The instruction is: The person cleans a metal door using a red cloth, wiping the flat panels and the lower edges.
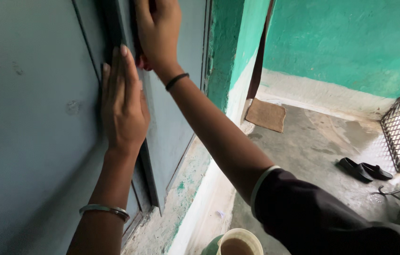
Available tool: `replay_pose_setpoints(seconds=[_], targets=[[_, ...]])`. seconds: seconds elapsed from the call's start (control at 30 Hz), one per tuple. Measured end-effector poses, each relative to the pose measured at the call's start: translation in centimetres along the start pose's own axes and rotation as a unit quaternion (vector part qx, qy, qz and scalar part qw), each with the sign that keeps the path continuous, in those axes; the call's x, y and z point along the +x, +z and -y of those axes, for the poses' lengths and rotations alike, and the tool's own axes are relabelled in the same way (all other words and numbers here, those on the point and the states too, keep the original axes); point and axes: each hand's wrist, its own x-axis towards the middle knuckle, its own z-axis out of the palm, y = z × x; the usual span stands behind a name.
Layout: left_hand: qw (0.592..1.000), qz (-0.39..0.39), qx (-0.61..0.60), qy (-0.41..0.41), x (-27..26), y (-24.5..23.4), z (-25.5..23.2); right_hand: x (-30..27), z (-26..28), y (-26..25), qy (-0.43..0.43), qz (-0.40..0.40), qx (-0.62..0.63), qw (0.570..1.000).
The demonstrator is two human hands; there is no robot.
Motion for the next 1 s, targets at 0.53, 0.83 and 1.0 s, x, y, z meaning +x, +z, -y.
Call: replay_pose_setpoints(seconds=[0.53,0.83,1.0], targets=[[1.0,0.009,0.024,-0.011,1.0,-0.7,-0.8,-9.1,-2.7,-4.4,-0.309,0.075,-0.07,0.946],[0.992,0.051,0.115,-0.007,5.7,-2.9,-1.7,4.6,1.2,1.3,-0.402,-0.008,-0.04,0.915],[0.989,0.029,0.144,0.023,10.4,-2.9,-1.1,10.8,1.6,2.4,-0.367,-0.063,-0.069,0.925]])
